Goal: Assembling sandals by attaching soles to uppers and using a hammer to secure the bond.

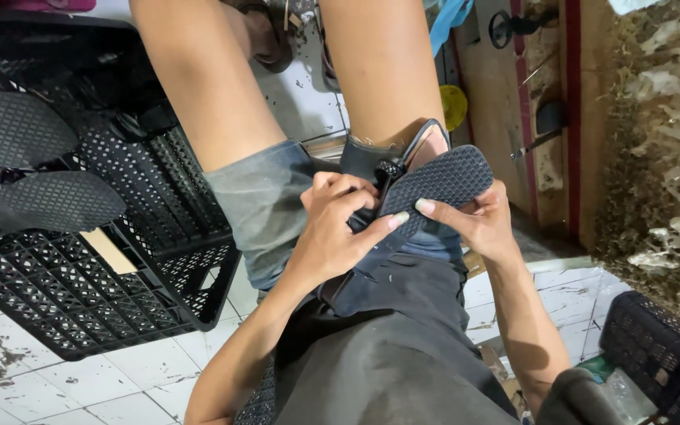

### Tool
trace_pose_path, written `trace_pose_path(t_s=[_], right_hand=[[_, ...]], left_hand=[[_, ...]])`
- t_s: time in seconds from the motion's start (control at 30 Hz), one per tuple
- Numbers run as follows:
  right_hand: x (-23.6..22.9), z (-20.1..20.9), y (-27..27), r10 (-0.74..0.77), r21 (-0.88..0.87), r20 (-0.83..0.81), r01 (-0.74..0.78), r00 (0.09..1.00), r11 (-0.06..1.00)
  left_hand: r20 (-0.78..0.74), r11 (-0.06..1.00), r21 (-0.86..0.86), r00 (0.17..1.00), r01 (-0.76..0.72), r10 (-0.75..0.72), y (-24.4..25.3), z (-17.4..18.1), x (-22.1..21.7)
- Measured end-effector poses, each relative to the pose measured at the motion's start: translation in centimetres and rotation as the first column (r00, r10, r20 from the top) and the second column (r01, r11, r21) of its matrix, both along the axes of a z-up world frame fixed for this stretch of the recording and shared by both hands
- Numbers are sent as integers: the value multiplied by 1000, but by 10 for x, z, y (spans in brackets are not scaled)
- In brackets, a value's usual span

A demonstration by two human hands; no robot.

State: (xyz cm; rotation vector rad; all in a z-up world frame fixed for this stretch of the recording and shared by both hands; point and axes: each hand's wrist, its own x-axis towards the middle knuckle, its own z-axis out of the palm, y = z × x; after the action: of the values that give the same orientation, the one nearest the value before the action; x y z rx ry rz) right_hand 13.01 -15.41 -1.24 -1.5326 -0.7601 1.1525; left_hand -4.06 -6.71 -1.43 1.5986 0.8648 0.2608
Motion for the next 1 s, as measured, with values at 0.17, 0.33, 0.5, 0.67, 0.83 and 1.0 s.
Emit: trace_pose_path(t_s=[0.17,0.33,0.5,0.67,0.83,1.0], right_hand=[[0,2,-1,-5,-31,11,5,1000,1000],[-1,-13,-11,-93,3,46,93,995,996],[-3,-4,-5,-77,106,225,54,971,993],[-5,19,3,-36,92,123,25,992,995],[-13,29,15,22,159,176,-50,984,986],[-20,39,28,72,224,325,-151,943,963]], left_hand=[[-16,1000,6,1000,-1,1,-3,-12,3],[31,997,29,997,-75,74,-4,-13,1],[111,996,3,990,-90,89,-4,-5,1],[253,989,89,963,-115,89,5,18,1],[292,962,113,934,-248,206,0,12,-7],[295,917,121,896,-380,333,7,26,-20]])
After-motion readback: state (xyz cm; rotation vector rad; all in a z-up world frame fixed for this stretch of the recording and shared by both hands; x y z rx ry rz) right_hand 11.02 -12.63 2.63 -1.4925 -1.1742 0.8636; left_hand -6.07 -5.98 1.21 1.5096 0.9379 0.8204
